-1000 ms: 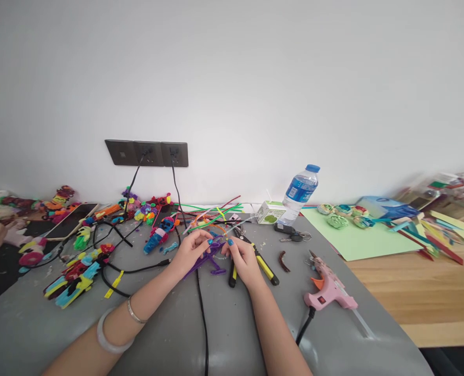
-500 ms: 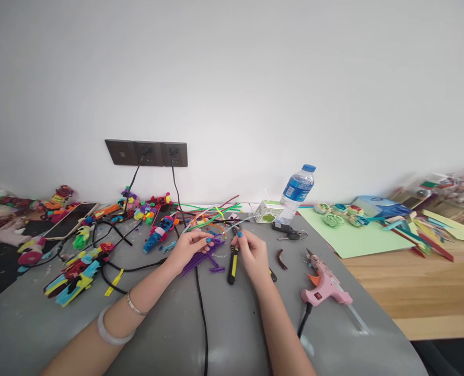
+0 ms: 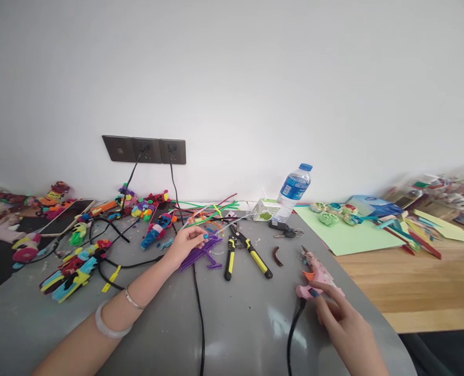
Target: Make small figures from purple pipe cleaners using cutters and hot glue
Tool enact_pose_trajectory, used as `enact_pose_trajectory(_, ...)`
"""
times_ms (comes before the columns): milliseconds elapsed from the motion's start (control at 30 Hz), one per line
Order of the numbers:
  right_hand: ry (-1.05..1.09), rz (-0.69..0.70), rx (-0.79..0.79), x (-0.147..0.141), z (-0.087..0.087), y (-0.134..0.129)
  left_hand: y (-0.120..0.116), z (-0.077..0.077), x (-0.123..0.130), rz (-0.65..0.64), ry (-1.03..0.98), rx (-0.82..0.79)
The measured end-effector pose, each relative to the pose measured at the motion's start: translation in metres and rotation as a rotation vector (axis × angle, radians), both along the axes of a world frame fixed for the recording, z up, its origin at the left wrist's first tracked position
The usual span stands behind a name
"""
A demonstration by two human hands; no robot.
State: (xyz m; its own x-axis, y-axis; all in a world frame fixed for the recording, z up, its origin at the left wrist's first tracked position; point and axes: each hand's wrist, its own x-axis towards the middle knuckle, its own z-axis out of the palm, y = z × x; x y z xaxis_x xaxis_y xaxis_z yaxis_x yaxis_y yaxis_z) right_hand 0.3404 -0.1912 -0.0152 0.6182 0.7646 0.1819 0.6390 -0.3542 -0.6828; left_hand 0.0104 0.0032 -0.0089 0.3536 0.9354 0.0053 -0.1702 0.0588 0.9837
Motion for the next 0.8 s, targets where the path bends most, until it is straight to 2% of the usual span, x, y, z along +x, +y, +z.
enact_pose_trajectory(100, 0.015, 0.091, -0.1, -0.003, -0.005, 0.005, 0.0, 0.001, -0.001, 0.002, 0.017, 0.006)
enact_pose_trajectory(233, -0.035, -0.04, -0.035, -0.009, -0.007, 0.016, 0.0, 0.002, -0.001, 0.008, 0.037, 0.013)
enact_pose_trajectory(333, 0.062, -0.154, -0.003, -0.017, -0.006, 0.019, 0.001, 0.0, -0.001, 0.006, 0.046, 0.005)
enact_pose_trajectory(433, 0.175, -0.178, 0.162, -0.027, -0.004, 0.019, 0.002, -0.001, -0.001, -0.002, 0.059, 0.008)
enact_pose_trajectory(600, 0.317, -0.058, 0.441, -0.051, -0.003, 0.02, 0.001, 0.001, -0.001, -0.007, 0.067, 0.008)
enact_pose_trajectory(800, 0.618, -0.033, 0.582, -0.074, -0.008, 0.025, 0.0, 0.003, -0.001, -0.028, 0.054, 0.017)
